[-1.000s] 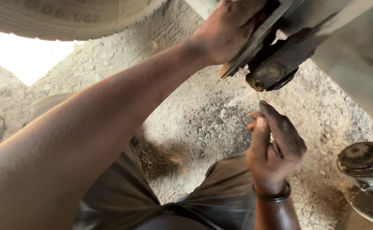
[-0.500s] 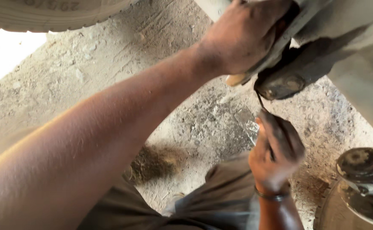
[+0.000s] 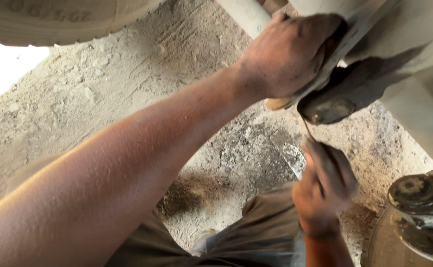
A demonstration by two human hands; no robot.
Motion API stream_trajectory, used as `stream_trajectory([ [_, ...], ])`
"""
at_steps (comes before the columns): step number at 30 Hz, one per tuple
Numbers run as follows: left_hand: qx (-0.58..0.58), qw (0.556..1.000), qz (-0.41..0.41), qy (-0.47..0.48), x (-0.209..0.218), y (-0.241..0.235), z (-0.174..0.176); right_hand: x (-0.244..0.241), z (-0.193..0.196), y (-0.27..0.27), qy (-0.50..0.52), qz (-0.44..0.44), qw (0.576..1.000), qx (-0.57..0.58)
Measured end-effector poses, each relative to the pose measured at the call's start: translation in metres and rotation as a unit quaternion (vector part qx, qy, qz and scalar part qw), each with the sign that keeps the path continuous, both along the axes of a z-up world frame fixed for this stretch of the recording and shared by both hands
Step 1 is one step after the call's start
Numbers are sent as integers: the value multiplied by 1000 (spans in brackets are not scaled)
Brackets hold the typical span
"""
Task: The person uses a metal scraper to remove accumulated mud and debris from the undercarriage of a vehicle, focusing on the area around the wheel hub and suspension components. The person repeatedly scrapes and dislodges dirt, which falls onto the ground below.
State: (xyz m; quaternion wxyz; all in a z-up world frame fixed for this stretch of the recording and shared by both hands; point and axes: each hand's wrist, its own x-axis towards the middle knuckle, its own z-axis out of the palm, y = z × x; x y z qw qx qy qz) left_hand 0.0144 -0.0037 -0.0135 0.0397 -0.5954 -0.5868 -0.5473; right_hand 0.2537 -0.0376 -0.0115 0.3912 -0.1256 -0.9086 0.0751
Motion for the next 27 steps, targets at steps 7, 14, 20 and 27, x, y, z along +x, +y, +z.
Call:
stream_trajectory([
  [7,15,1000,3,25,2,-1,0,2,7,-5,-38,16,999,-14],
  [14,50,998,8,27,-4,-1,1,17,-13,8,12,-4,1000,8],
  [20,32,999,-2,33,-4,-2,0,15,-18,6,18,-28,999,27],
  [27,62,996,16,57,-6,-6,-3,14,-17,8,10,-19,1000,17],
])
